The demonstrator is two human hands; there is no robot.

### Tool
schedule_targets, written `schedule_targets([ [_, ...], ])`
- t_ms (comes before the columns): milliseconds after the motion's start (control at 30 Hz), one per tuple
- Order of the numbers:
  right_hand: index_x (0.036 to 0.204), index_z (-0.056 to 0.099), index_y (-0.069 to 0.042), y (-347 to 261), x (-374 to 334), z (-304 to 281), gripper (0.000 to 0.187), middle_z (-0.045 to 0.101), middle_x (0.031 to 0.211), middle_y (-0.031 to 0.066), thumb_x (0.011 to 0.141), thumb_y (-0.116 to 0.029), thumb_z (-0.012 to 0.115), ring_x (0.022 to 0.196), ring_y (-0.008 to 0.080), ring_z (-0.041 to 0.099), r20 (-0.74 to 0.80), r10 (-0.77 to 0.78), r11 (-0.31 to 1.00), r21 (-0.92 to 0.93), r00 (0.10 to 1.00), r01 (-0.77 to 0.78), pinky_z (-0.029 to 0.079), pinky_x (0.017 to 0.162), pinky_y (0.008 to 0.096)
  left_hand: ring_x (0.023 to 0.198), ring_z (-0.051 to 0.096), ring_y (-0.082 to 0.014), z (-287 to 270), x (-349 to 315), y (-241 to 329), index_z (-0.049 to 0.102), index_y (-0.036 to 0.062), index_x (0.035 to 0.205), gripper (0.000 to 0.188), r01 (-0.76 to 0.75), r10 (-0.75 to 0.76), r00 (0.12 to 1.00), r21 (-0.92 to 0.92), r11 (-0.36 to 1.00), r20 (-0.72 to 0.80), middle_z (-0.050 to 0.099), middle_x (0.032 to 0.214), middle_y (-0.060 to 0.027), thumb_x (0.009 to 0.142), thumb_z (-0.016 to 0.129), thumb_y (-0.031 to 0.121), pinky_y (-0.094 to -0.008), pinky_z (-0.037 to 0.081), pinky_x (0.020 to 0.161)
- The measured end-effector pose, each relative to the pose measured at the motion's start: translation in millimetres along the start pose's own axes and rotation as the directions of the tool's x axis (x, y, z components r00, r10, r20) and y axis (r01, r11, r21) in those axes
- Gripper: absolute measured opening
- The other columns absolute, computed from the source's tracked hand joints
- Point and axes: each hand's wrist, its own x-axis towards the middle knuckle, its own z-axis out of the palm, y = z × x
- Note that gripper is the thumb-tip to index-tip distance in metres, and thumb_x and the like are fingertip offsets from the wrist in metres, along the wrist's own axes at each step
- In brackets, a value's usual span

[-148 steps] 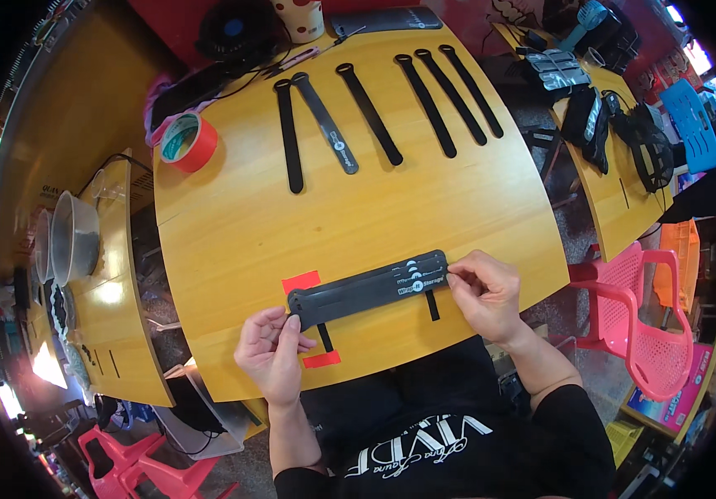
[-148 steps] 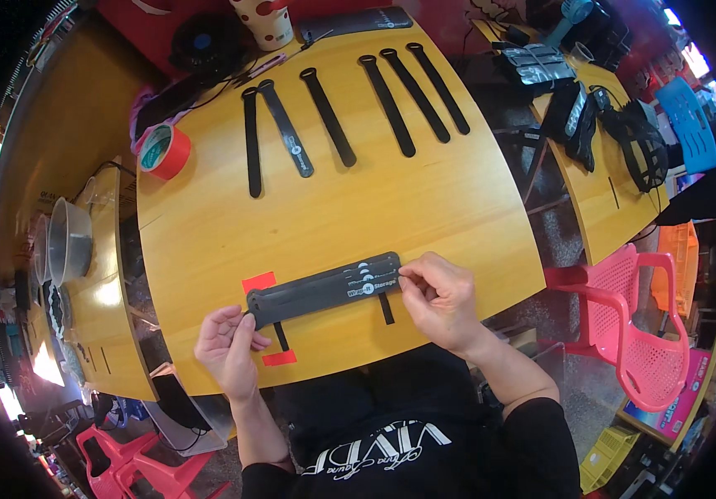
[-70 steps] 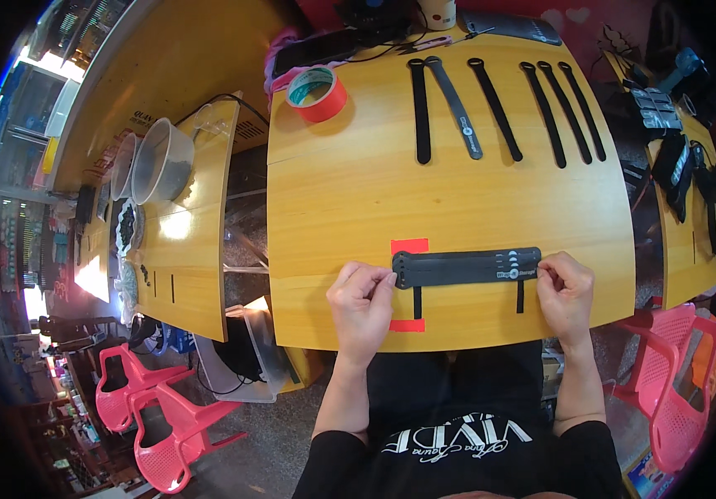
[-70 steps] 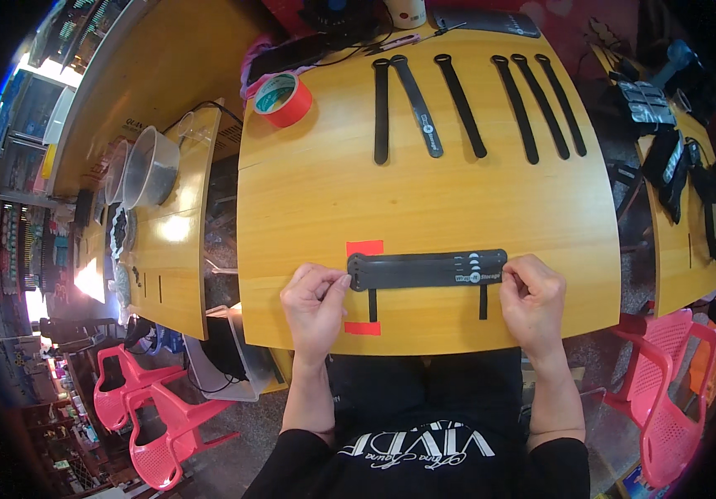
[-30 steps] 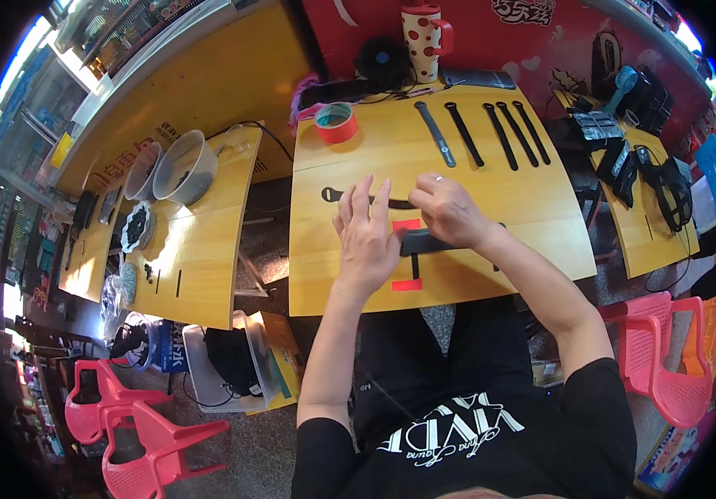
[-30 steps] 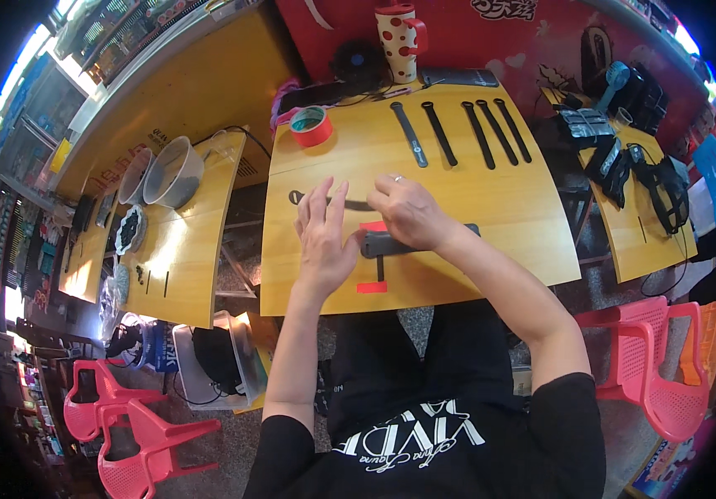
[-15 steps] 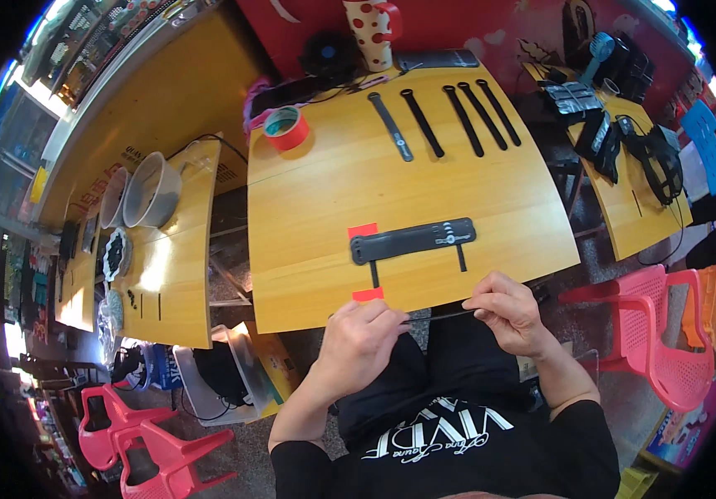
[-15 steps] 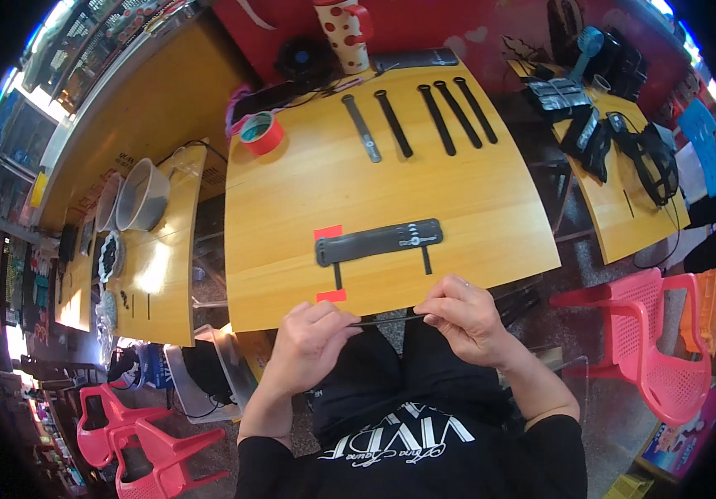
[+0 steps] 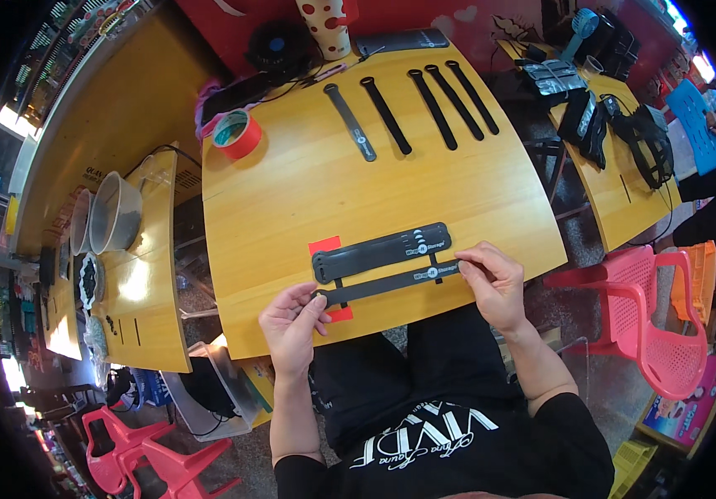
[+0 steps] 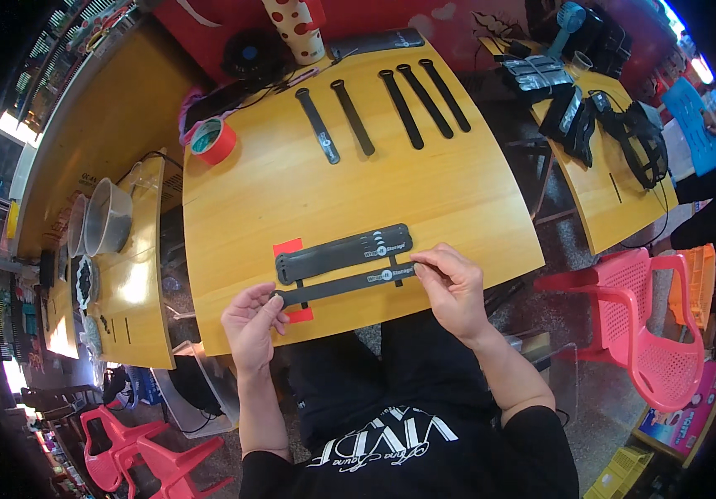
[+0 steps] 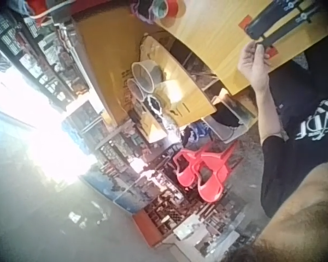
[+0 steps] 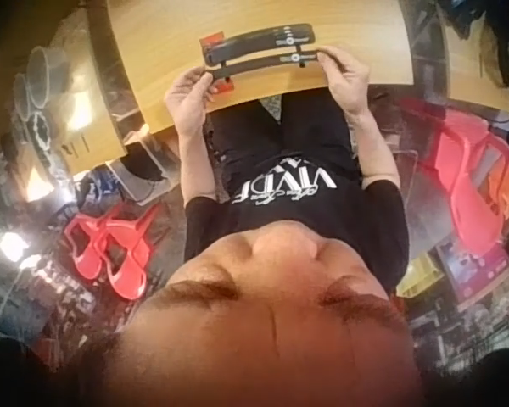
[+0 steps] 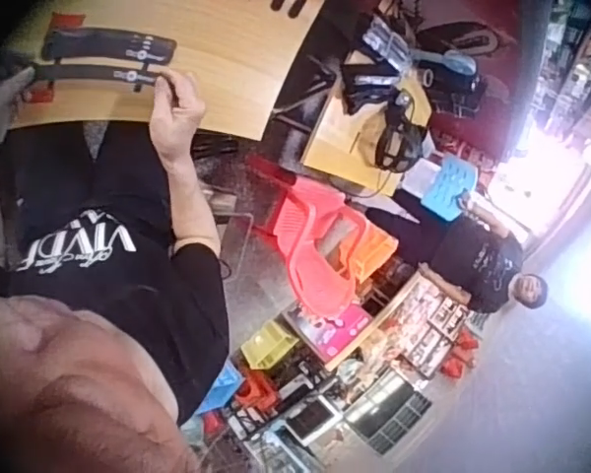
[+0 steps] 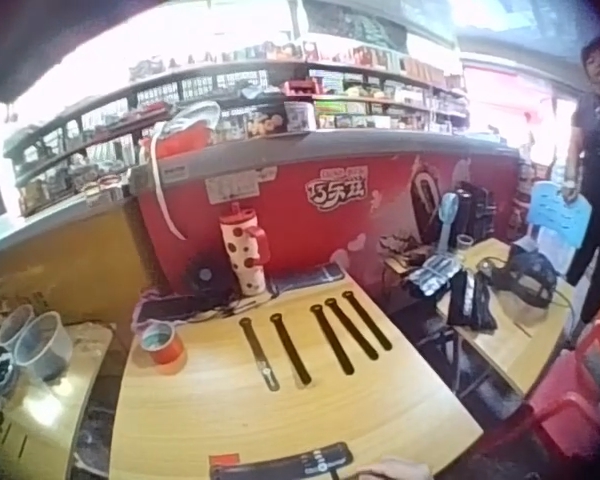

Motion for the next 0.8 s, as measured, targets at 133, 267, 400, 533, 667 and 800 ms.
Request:
schedule_targets([
  [133,0.092,0.062,0.002,9.3,11.7,12.2,0.012,0.057,0.076,0.0029,0.084,0.011,0.063,0.064,0.0066,0.055,-0.131,-0.135,0.979,-0.17,0.982,0.112,0.044,0.056,0.0209,0.056,0.061,-0.01,10.6,9.6,-8.3,0.062,-0.0071,0.109,0.022,-0.064,0.071,0.994,0.084,0.994,-0.082,0.065,0.078,-0.0076,0.087,0.067,-0.006,-0.0181,0.045,0.045],
  [267,0.089,0.057,0.0,18.4,17.5,13.7,0.016,0.058,0.074,0.003,0.082,0.012,0.066,0.06,0.007,0.057,-0.123,-0.113,0.97,-0.23,0.986,0.082,0.044,0.052,0.0217,0.055,0.06,-0.0087,15.4,13.2,-11.1,0.061,-0.0059,0.107,0.023,-0.05,0.067,0.988,0.119,0.992,-0.142,0.063,0.075,-0.0061,0.086,0.069,-0.007,-0.0171,0.044,0.044],
  [400,0.087,0.056,-0.001,19.1,21.4,16.7,0.017,0.058,0.072,0.0042,0.081,0.011,0.066,0.056,0.0088,0.056,-0.133,-0.126,0.951,-0.297,0.983,0.082,0.043,0.049,0.0227,0.055,0.06,-0.0088,15.6,14.3,-10.8,0.061,-0.0057,0.107,0.023,-0.028,0.049,0.984,0.122,0.992,-0.171,0.064,0.074,-0.006,0.085,0.069,-0.007,-0.0175,0.044,0.043],
  [533,0.086,0.056,-0.001,19.1,23.1,17.7,0.017,0.058,0.069,0.005,0.079,0.011,0.067,0.054,0.0104,0.056,-0.131,-0.113,0.938,-0.34,0.985,0.063,0.042,0.048,0.0231,0.055,0.06,-0.0091,14.5,14.4,-9.4,0.061,-0.0057,0.106,0.022,-0.007,0.027,0.985,0.12,0.993,-0.17,0.064,0.075,-0.0062,0.085,0.069,-0.008,-0.0176,0.044,0.043],
  [667,0.085,0.056,-0.001,19.5,24.8,18.7,0.018,0.057,0.067,0.0053,0.078,0.011,0.068,0.053,0.0111,0.056,-0.146,-0.108,0.935,-0.351,0.983,0.05,0.042,0.048,0.0235,0.055,0.06,-0.0094,15.0,14.8,-8.6,0.061,-0.0058,0.106,0.022,-0.009,0.031,0.985,0.123,0.992,-0.17,0.064,0.075,-0.0064,0.085,0.069,-0.008,-0.0175,0.044,0.043],
  [800,0.084,0.056,-0.001,17.9,26.4,18.6,0.018,0.056,0.066,0.0054,0.077,0.011,0.068,0.053,0.0112,0.055,-0.136,-0.106,0.931,-0.362,0.985,0.05,0.042,0.048,0.0239,0.055,0.06,-0.0094,14.4,15.2,-9.6,0.061,-0.0059,0.106,0.022,-0.013,0.034,0.984,0.117,0.993,-0.172,0.064,0.075,-0.0063,0.085,0.068,-0.008,-0.0176,0.043,0.042],
])
